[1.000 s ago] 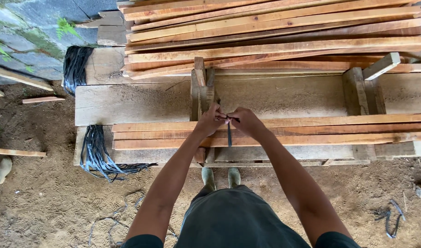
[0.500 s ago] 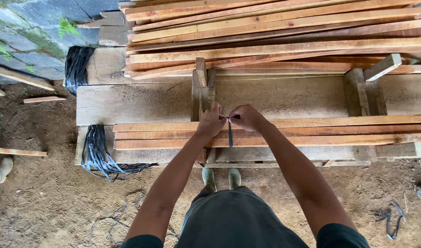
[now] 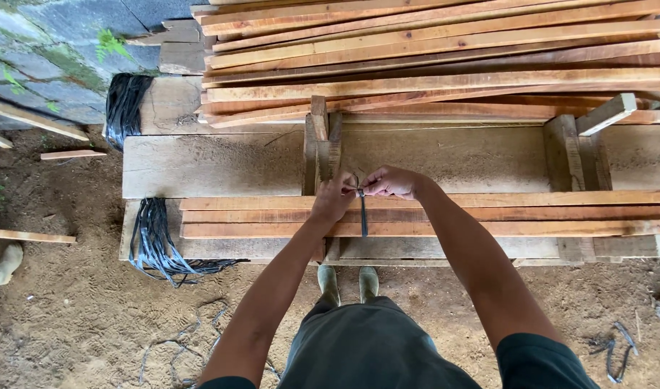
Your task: Bundling and tying together thin wooden slats using black plastic ties.
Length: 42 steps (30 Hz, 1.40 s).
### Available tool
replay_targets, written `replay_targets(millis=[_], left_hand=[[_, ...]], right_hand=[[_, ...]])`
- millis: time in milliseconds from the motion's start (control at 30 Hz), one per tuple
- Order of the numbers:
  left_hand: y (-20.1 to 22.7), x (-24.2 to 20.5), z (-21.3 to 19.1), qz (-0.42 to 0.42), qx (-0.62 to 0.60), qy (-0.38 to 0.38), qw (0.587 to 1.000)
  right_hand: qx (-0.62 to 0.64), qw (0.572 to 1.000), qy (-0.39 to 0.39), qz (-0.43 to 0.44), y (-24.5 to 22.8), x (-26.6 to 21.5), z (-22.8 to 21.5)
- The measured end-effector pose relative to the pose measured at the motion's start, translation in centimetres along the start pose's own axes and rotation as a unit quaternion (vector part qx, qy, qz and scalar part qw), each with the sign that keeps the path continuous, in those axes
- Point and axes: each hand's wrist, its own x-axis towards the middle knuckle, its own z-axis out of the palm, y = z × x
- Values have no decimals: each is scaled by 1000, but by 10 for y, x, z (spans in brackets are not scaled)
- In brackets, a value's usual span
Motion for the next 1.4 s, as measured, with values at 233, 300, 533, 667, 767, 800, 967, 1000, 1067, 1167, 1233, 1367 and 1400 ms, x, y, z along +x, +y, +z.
replay_targets(millis=[233,300,533,667,767,800,967,1000,1067,1167,1233,1367,1400], left_hand=[[-2,-6,6,31,74,-5,997],[-3,-9,8,19,119,-40,992],[-23,5,34,83,251,-33,964],[-12,0,19,180,294,19,939],[-13,2,21,241,330,71,910],[-15,2,22,265,355,105,890],[11,-18,-3,234,382,-14,894],[16,-16,-3,217,401,-39,889],[5,-9,4,199,398,-42,895],[12,-11,14,125,353,-52,926],[14,-14,16,66,314,-57,945],[16,-12,14,55,324,-81,941],[17,-11,10,58,305,-102,945]], right_hand=[[-1,1000,-5,-5,8,8,-6],[-2,1000,-5,-10,12,11,-7],[16,1000,-11,-12,2,2,-6],[-98,995,-6,-28,-28,-17,-6],[-227,972,15,-59,-32,-15,-9],[-301,949,38,-83,-30,-12,-9],[-396,905,59,-143,10,-2,-18],[-419,888,64,-175,6,-6,-15],[-424,893,57,-142,-10,-13,-13],[-446,890,47,-84,-27,-24,-8],[-464,883,41,-64,-31,-18,-2],[-529,847,27,-45,-24,-3,10],[-531,847,11,-34,-25,-1,13]])
